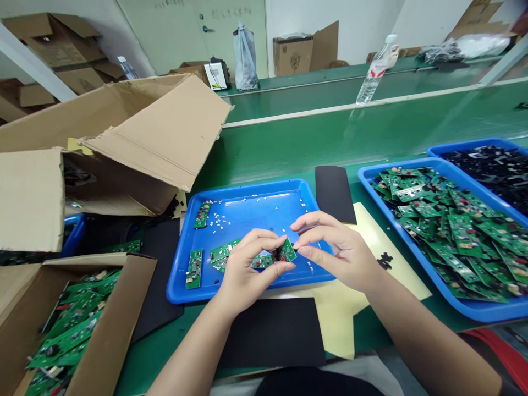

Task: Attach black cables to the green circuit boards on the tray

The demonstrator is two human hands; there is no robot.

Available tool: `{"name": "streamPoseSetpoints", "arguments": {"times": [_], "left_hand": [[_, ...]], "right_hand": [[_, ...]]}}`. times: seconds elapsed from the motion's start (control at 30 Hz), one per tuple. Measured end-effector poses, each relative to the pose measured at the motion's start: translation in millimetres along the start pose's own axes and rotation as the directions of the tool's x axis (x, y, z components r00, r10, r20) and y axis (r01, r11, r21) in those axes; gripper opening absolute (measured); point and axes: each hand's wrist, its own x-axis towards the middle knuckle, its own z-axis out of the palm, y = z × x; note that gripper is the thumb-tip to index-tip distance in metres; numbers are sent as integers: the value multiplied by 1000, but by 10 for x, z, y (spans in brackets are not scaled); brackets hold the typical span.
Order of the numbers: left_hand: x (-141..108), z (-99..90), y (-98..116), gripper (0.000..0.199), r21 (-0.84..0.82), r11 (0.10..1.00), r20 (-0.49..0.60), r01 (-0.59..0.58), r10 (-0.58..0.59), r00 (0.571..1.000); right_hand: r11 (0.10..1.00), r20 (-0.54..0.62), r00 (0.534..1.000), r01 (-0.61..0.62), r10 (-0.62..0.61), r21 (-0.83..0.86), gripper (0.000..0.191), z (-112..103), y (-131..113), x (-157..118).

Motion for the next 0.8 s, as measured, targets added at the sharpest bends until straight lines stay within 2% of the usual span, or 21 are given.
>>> {"name": "streamPoseSetpoints", "arguments": {"times": [0.13, 0.27, 0.4, 0.47, 0.57, 0.8], "left_hand": [[-1, -9, 10, 28, -119, 991, 6, 67, -67, 998], [-5, 3, 2, 28, -153, 984, -11, 91, -94, 996], [-6, 6, -40, 28, -167, 980, -63, 112, -124, 990], [-5, 1, -62, 29, -149, 986, -112, 81, -98, 989], [-4, -4, -74, 30, -67, 998, -148, 5, -15, 989], [7, 4, -39, 30, 131, 979, -89, -159, 172, 981]], "right_hand": [[999, -7, 999, 41, -41, -28, 9, 8, -10, 1], [999, 16, 1000, 27, -26, -23, 9, -3, -31, 1], [993, 69, 997, -43, 36, 105, 14, -34, -34, 5], [971, 55, 994, -102, 92, 216, 15, -32, -15, 6], [918, 49, 976, -216, 212, 333, 6, 7, 20, 12], [810, 164, 912, -409, 376, 420, 12, 76, 26, 46]]}}
